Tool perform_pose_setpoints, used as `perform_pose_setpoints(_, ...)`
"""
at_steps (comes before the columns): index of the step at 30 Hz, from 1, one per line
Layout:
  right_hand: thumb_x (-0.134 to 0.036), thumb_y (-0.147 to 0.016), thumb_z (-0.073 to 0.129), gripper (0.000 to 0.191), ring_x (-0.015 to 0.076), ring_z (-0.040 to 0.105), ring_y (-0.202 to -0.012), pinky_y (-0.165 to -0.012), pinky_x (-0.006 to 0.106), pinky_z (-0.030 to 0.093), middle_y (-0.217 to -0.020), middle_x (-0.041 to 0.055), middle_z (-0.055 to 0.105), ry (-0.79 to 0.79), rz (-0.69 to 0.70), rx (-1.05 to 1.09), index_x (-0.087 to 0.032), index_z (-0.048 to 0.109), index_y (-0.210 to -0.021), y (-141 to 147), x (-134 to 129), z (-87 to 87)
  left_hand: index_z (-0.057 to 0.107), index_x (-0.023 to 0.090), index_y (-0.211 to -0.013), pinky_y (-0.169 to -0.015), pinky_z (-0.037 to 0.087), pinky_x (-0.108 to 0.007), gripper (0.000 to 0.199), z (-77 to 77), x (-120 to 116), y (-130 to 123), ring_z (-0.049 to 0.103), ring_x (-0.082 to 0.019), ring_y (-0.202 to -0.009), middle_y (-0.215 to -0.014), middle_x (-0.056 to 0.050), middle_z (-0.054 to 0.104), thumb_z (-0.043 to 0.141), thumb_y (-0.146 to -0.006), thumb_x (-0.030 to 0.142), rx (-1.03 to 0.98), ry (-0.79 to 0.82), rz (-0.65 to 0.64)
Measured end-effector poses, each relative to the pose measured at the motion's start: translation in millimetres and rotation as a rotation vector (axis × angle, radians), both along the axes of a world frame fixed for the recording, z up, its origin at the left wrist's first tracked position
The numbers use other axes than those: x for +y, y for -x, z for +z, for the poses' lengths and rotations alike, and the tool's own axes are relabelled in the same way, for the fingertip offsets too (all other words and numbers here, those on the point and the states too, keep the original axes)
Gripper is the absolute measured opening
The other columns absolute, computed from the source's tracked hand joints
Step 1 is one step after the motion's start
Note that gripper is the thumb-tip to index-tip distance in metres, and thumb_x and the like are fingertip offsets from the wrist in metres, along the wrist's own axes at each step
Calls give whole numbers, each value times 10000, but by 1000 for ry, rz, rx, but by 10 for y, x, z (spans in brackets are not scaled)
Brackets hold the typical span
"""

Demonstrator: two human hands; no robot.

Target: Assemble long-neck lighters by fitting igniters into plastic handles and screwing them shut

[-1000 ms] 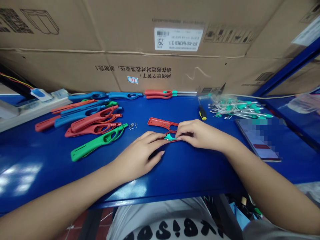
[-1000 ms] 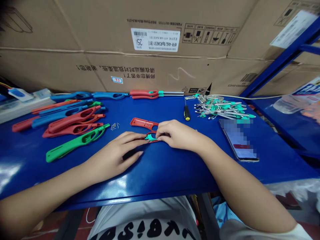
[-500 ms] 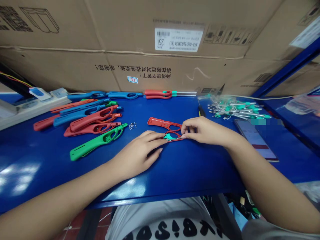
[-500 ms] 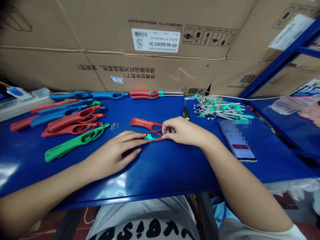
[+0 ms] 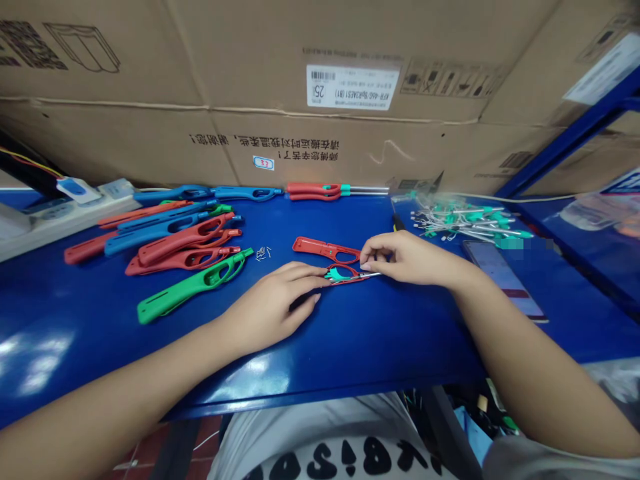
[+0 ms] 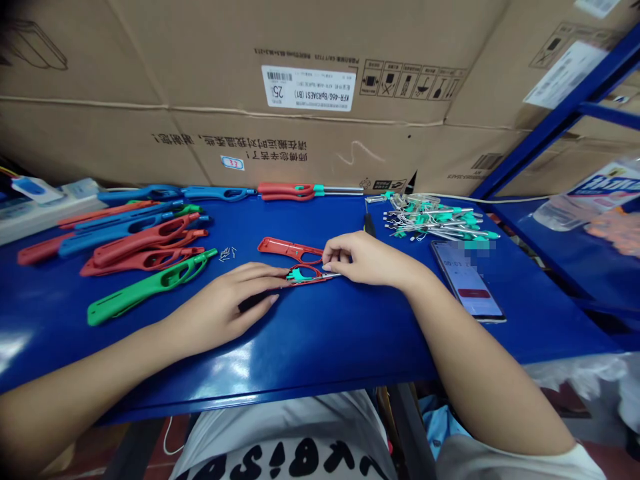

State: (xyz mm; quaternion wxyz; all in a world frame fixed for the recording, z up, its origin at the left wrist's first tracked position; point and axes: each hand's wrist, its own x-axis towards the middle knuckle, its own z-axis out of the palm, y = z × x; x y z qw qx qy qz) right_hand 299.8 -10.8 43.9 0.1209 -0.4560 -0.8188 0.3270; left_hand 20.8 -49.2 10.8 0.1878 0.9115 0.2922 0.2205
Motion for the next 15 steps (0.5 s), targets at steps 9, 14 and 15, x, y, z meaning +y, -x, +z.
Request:
perform_pose_setpoints(9,-213,-923,616,83,126,534,-668,-634,248,426,-762,12,593,-276,208,148,-173,661,-866,244,-41,-247,619,244,-1327,-1056,485,-469,382,-30,-4,-10,562,-246,-1226,-1302,-92,637,518,-971,150,13,11,3)
perform_pose_setpoints(14,-207,-947,583,98,144,564,-715,-655,259,431,-834,39,629,-330,244,76,-175,648,-881,244,-54,-253,618,238,-1322,-1060,480,-483,375,-33,-6,-22,549,-256,-1240,-1310,-97,630,521,-970,155,11,11,11)
perform_pose_setpoints(15,-208,-954,575,105,149,574,-734,-668,265,437,-856,47,635,-341,257,58,-175,649,-886,245,-61,-241,619,235,-1316,-1062,480,-483,370,-31,-5,-24,547,-256,-1242,-1309,-96,631,519,-970,154,11,9,11)
